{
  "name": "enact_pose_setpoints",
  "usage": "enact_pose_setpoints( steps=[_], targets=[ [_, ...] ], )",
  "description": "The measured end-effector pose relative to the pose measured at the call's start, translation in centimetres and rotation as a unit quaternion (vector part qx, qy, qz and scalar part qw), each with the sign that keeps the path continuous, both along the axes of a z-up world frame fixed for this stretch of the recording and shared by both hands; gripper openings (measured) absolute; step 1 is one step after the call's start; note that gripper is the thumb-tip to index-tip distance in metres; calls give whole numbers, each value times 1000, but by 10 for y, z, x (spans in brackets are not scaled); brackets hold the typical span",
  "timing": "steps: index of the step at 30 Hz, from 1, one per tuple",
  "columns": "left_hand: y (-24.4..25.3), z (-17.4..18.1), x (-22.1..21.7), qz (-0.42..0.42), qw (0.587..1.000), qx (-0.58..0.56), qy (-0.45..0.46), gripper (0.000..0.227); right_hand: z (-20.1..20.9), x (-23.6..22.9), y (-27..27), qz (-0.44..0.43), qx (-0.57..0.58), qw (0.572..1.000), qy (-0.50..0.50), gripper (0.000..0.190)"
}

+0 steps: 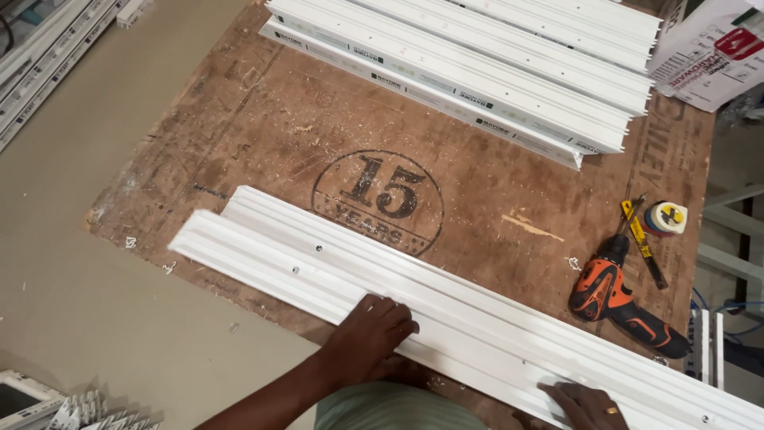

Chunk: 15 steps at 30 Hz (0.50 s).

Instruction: The recorder uses a power drill to secure white plastic window frame segments together on a workshop table.

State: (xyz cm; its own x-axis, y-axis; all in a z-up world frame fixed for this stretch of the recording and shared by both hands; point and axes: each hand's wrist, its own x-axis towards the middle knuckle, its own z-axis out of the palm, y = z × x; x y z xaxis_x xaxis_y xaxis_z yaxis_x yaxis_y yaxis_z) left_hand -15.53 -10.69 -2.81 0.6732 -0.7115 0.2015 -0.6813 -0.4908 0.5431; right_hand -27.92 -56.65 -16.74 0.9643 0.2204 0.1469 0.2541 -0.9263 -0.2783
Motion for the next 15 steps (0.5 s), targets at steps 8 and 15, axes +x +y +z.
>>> enact_pose_setpoints(
  steps=[8, 15],
  targets=[
    [-11, 11, 53, -5, 995, 34, 89, 52, 108, 56, 30, 18, 29, 991, 127, 67],
    [-17, 18, 86, -7, 964, 135, 227, 68, 131, 86, 58, -9, -6, 958, 287, 89]
  ],
)
